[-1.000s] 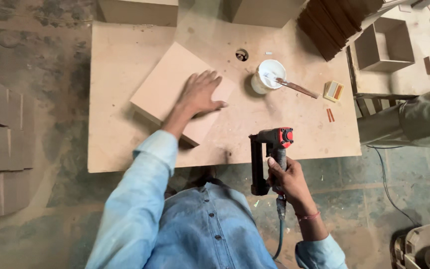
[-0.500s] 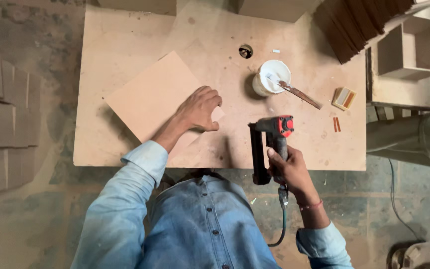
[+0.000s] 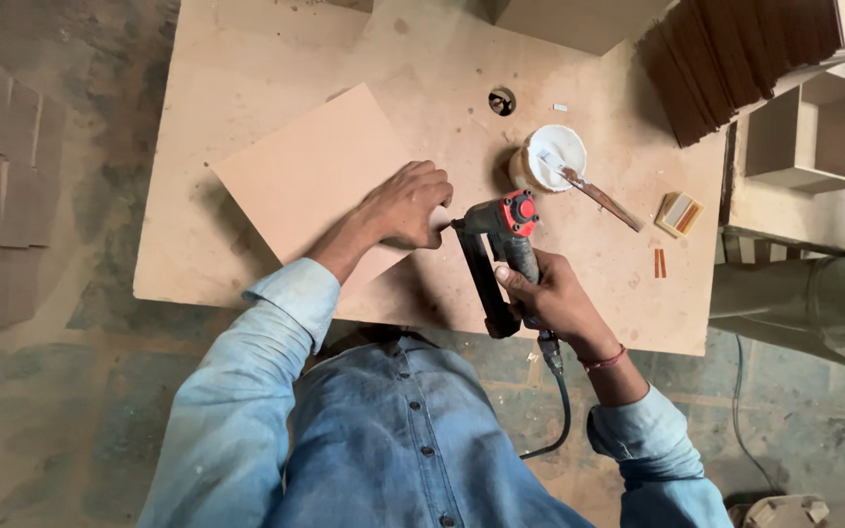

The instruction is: The person assembles small wooden boxes by applying glue to the edges of a box frame and attaching a lid with a pneumatic nail gun. They repeat this process for multiple boxes, stacking completed units aside.

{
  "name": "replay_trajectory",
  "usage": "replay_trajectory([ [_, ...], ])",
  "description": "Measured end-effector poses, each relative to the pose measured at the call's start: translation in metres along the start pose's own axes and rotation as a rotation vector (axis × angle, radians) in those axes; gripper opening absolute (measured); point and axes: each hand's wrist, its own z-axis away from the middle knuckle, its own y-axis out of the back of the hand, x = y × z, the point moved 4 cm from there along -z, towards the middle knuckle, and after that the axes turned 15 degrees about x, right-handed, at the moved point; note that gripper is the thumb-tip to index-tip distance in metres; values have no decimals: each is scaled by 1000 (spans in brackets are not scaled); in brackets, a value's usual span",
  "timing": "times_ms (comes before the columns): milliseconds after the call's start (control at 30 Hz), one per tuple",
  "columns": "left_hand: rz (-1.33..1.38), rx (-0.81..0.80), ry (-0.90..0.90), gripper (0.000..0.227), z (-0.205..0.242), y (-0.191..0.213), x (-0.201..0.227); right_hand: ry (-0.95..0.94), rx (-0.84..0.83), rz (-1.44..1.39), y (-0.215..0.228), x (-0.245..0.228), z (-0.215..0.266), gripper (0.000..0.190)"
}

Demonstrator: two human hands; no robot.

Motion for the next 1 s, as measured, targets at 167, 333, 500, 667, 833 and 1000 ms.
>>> replay_trajectory([
  [167, -12, -24, 24, 40, 1, 0, 1, -16, 15, 54, 1, 3, -1, 27],
  [333, -5, 5, -12, 41, 0, 4, 4, 19, 10, 64, -1, -1, -1, 29],
  [500, -3, -1, 12, 42, 3, 2, 1, -58, 15, 63, -2, -2, 0, 28],
  [667, -32, -15, -9, 42, 7, -4, -2, -1, 24, 96, -3, -9, 5, 29],
  [833, -165, 206, -47, 84, 49, 24, 14, -3, 0, 70, -13, -15, 22, 26],
  [1000, -399, 221, 361, 94, 149, 66, 38, -83, -69, 96, -37, -13, 38, 28],
])
